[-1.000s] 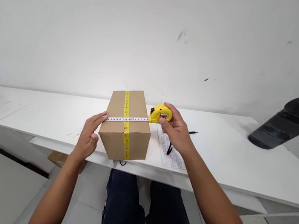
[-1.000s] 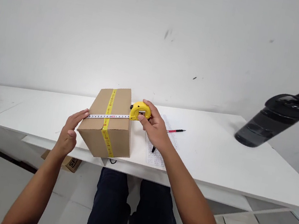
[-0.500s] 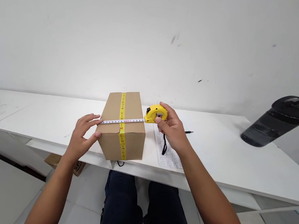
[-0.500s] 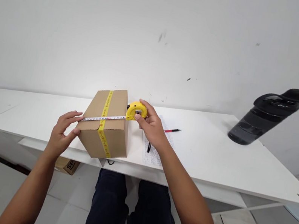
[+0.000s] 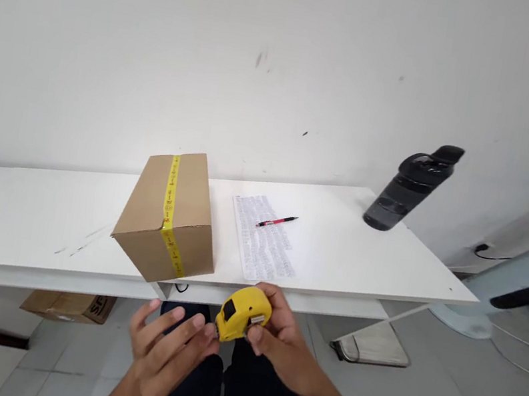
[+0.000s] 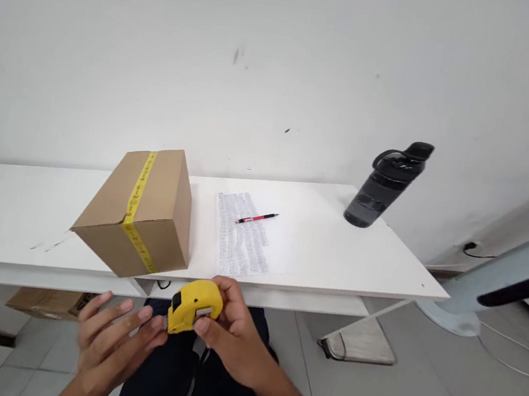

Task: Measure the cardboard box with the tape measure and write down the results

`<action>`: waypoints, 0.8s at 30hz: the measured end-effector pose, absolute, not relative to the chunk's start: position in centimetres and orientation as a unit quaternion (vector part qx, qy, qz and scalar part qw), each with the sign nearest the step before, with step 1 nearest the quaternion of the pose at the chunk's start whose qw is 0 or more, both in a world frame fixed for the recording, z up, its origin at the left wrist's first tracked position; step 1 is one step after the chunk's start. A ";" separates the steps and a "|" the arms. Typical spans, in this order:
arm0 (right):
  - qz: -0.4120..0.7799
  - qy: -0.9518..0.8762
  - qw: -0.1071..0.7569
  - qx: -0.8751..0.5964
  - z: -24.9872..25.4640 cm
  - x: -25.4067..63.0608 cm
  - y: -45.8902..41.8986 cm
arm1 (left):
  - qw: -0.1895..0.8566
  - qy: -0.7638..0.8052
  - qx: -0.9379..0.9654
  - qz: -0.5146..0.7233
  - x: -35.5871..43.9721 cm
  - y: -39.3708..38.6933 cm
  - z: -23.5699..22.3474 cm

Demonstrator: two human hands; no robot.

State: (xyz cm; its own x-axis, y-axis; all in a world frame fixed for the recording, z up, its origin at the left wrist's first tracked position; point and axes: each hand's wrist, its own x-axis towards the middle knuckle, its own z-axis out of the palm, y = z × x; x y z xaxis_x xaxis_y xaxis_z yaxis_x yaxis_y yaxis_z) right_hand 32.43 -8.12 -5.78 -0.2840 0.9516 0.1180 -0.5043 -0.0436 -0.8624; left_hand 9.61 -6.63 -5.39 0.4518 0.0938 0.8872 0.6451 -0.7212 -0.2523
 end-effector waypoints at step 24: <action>0.184 -0.648 0.271 -0.687 -5.5 48.7 10.7 | -0.382 -0.384 -0.757 -0.365 21.8 -1.2 -8.4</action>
